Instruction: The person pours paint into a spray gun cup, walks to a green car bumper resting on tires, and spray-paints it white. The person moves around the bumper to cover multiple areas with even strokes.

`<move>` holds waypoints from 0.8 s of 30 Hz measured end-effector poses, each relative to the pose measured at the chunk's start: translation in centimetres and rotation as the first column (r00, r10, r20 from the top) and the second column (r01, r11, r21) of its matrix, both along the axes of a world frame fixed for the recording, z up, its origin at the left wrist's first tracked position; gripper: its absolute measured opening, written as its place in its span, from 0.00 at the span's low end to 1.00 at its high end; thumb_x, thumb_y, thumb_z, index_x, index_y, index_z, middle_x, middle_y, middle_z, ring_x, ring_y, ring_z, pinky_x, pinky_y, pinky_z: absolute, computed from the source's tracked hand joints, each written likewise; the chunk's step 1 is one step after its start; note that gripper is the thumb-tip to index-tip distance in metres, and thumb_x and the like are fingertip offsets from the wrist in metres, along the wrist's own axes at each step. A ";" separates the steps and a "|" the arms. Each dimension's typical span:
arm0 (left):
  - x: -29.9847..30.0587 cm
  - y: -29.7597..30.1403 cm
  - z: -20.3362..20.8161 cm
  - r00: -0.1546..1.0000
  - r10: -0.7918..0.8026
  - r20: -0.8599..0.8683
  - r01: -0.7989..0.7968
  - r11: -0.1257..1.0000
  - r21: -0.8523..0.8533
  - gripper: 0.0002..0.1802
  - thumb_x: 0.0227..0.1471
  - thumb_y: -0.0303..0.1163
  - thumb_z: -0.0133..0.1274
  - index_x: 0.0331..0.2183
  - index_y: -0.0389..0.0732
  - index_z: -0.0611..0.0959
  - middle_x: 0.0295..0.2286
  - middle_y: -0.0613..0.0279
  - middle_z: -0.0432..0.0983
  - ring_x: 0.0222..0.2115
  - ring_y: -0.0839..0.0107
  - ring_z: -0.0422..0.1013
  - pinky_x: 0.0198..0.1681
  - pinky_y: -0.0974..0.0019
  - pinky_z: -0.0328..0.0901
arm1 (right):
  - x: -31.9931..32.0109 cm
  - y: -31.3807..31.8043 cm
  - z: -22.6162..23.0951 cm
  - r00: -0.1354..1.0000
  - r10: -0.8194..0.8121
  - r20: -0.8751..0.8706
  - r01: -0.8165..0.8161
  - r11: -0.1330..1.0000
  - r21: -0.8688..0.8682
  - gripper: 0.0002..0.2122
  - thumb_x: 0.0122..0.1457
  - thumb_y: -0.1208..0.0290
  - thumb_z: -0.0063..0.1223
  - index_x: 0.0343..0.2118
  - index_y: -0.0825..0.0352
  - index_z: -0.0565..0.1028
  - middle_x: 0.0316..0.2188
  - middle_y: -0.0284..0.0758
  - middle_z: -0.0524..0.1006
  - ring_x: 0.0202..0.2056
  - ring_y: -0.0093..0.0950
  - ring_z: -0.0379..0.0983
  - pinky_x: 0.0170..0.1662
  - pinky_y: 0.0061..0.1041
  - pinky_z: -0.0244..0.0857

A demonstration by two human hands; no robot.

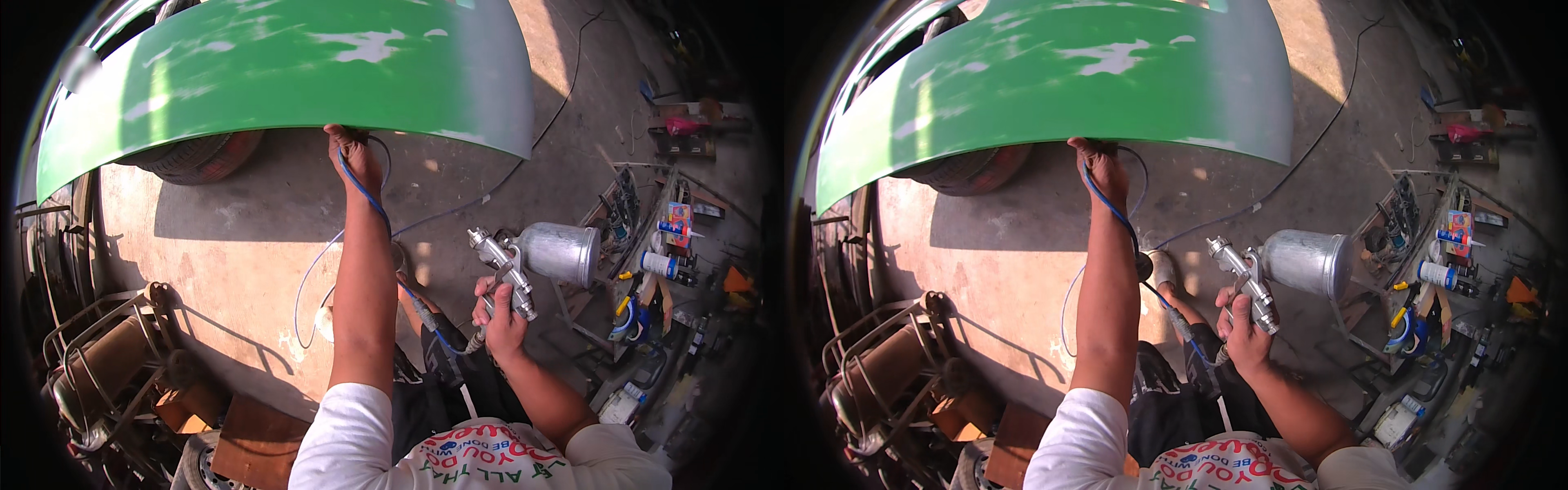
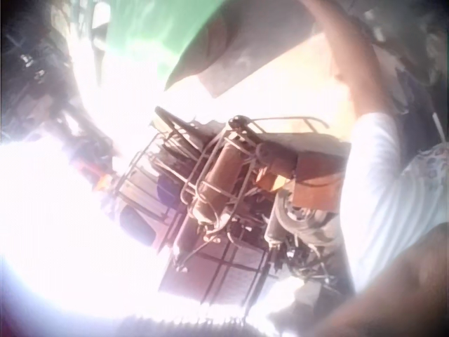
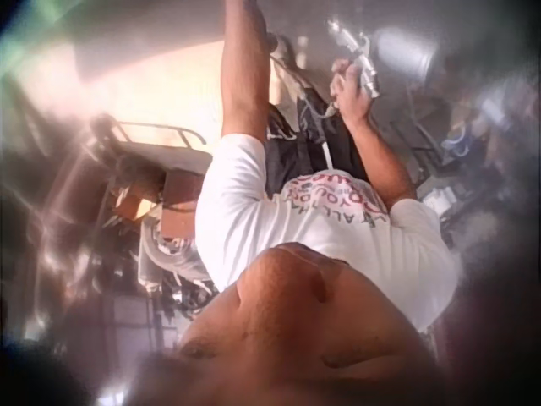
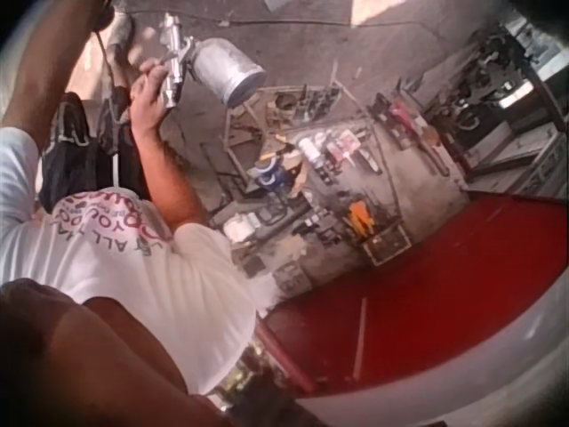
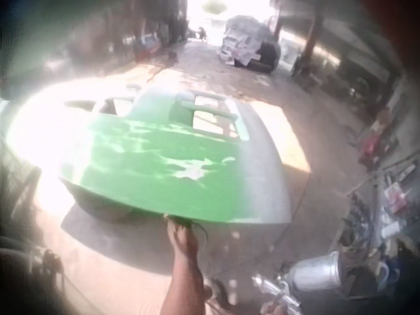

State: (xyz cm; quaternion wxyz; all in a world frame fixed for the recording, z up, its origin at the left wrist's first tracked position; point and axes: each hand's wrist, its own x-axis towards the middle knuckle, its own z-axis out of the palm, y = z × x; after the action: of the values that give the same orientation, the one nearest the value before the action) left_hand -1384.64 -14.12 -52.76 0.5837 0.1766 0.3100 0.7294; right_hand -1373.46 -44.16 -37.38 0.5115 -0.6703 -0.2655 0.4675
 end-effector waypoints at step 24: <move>-31.5 -38.2 4.8 -0.162 -0.535 -0.829 -0.218 0.839 -0.499 0.26 0.65 0.41 0.48 0.21 0.31 0.75 0.16 0.37 0.68 0.17 0.42 0.60 0.22 0.47 0.55 | 7.1 -1.2 4.9 0.936 -0.343 -0.084 0.345 0.938 0.018 0.10 0.70 0.62 0.47 0.41 0.64 0.72 0.21 0.26 0.72 0.13 0.12 0.61 0.14 0.15 0.53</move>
State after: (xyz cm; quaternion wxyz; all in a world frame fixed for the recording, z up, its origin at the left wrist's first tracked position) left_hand -1416.18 -52.32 -47.99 0.2568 0.5477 0.7825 0.1474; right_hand -1366.38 -45.34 -32.43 0.6065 -0.6787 -0.1313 0.3928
